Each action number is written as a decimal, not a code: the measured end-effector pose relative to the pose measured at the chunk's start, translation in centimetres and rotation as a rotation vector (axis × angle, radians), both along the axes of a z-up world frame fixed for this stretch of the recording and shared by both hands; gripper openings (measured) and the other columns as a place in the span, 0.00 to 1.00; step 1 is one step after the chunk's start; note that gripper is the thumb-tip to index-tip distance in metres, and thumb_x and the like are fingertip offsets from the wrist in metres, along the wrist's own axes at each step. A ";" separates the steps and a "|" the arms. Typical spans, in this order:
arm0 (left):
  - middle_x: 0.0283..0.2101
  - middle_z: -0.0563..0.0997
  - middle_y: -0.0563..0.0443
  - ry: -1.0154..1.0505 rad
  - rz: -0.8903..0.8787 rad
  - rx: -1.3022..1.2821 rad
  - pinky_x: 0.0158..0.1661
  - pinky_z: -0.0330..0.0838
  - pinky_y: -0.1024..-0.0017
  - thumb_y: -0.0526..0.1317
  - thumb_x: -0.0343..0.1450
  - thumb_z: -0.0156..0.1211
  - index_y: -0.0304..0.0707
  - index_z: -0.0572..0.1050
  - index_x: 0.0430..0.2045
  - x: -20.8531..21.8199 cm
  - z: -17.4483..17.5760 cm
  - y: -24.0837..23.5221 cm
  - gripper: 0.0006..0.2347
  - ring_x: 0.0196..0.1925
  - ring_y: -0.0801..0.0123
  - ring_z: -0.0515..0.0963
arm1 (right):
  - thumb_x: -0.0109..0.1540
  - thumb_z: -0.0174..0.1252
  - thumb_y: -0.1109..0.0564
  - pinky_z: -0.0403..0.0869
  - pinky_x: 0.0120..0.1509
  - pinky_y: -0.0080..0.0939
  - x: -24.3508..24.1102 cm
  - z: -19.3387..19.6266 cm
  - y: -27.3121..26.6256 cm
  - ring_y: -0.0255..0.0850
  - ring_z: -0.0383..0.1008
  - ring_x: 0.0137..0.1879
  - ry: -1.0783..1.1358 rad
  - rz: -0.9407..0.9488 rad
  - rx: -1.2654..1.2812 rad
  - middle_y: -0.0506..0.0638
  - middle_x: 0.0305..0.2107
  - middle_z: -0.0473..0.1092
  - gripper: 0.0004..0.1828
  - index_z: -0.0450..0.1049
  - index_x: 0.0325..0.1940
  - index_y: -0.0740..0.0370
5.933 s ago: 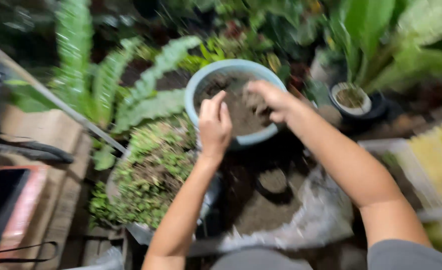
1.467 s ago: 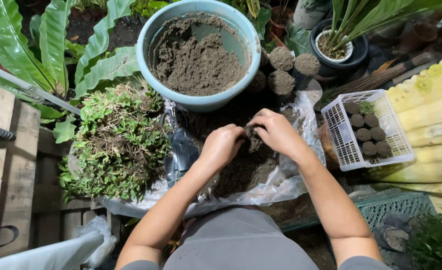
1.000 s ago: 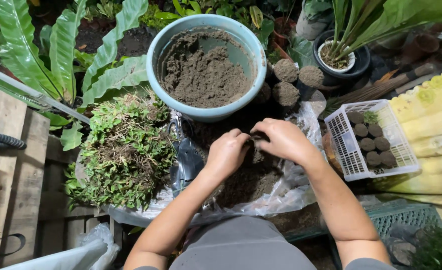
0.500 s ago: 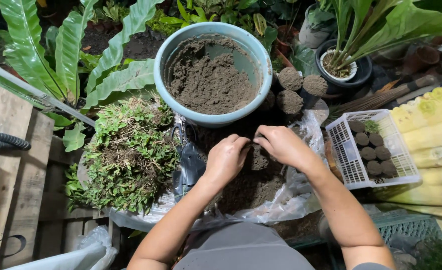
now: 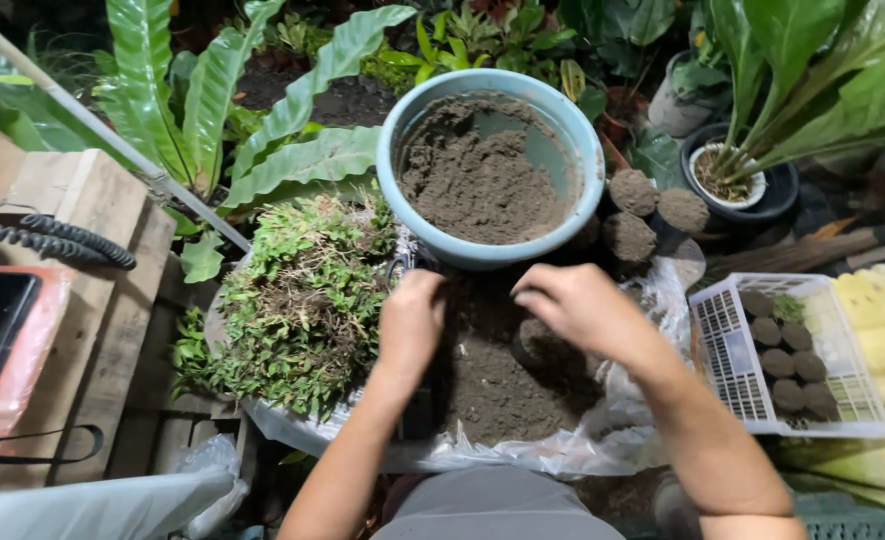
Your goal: The person scoops soil from a large blue basin and uses a black plastic mold to form round soil pellets. They press the soil into the mold, remove the formed pellet, and place it on a plastic sheet or into a white crate. The process is repeated multiple times.
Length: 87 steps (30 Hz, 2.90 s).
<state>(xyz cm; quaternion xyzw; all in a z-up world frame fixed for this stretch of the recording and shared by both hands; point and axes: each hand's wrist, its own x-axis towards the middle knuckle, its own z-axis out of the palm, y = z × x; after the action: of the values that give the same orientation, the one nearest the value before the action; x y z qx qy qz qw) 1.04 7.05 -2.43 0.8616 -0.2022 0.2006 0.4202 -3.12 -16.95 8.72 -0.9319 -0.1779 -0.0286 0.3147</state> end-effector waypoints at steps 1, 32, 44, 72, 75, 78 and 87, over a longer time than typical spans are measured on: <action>0.41 0.83 0.39 -0.003 0.006 -0.001 0.45 0.78 0.60 0.30 0.66 0.61 0.33 0.80 0.39 0.3 0.0 0.8 0.09 0.41 0.46 0.84 | 0.61 0.62 0.56 0.78 0.45 0.50 1.1 1.0 -0.2 0.57 0.81 0.40 -0.003 0.006 -0.001 0.60 0.34 0.78 0.09 0.78 0.44 0.60; 0.42 0.77 0.42 -0.157 0.185 -0.100 0.37 0.76 0.56 0.36 0.73 0.57 0.39 0.78 0.45 9.8 9.6 -5.1 0.08 0.38 0.46 0.81 | 0.63 0.61 0.53 0.73 0.55 0.47 23.5 -13.9 5.3 0.42 0.71 0.50 0.627 0.487 0.251 0.56 0.44 0.76 0.15 0.77 0.48 0.65; 0.42 0.78 0.41 -0.277 0.038 -0.259 0.43 0.76 0.59 0.32 0.73 0.57 0.34 0.78 0.45 7.9 9.9 -4.2 0.08 0.42 0.49 0.81 | 0.66 0.51 0.49 0.72 0.52 0.46 17.7 -2.8 0.8 0.35 0.73 0.50 0.574 0.013 0.479 0.46 0.44 0.75 0.15 0.74 0.53 0.55; 0.47 0.82 0.32 0.366 -0.413 -0.184 0.49 0.76 0.62 0.41 0.60 0.76 0.30 0.73 0.54 -2.8 -2.6 -9.3 0.28 0.49 0.49 0.83 | 0.63 0.53 0.66 0.76 0.56 0.40 -1.0 -13.6 -4.9 0.37 0.75 0.51 0.497 -0.228 1.208 0.49 0.45 0.72 0.18 0.67 0.58 0.62; 0.41 0.85 0.36 0.551 -0.371 -0.152 0.44 0.78 0.63 0.39 0.62 0.72 0.34 0.76 0.53 -2.6 0.9 -9.3 0.24 0.42 0.51 0.86 | 0.62 0.55 0.66 0.76 0.56 0.37 -1.9 -11.1 -5.5 0.34 0.75 0.49 0.371 -0.204 0.755 0.47 0.42 0.75 0.15 0.73 0.54 0.64; 0.38 0.86 0.37 0.539 -0.373 -0.129 0.43 0.79 0.65 0.34 0.65 0.66 0.36 0.80 0.47 -2.0 -0.6 -9.0 0.16 0.39 0.53 0.87 | 0.62 0.59 0.64 0.76 0.54 0.37 -2.1 -10.2 -5.5 0.32 0.77 0.46 0.172 -0.263 0.461 0.49 0.39 0.80 0.12 0.79 0.50 0.65; 0.37 0.84 0.35 0.302 -0.328 0.008 0.44 0.78 0.59 0.35 0.71 0.63 0.34 0.83 0.37 -1.3 1.9 -8.2 0.06 0.40 0.46 0.84 | 0.65 0.58 0.60 0.75 0.55 0.42 -2.8 -7.3 -5.5 0.44 0.81 0.50 0.156 -0.302 0.245 0.56 0.44 0.79 0.13 0.77 0.53 0.62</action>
<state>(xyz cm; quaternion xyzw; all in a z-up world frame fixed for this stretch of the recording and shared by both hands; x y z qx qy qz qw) -0.22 -1.18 -0.56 0.8392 -0.2751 -0.0024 0.4691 -5.95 -22.41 1.46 -0.9022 -0.0066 -0.0244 0.4306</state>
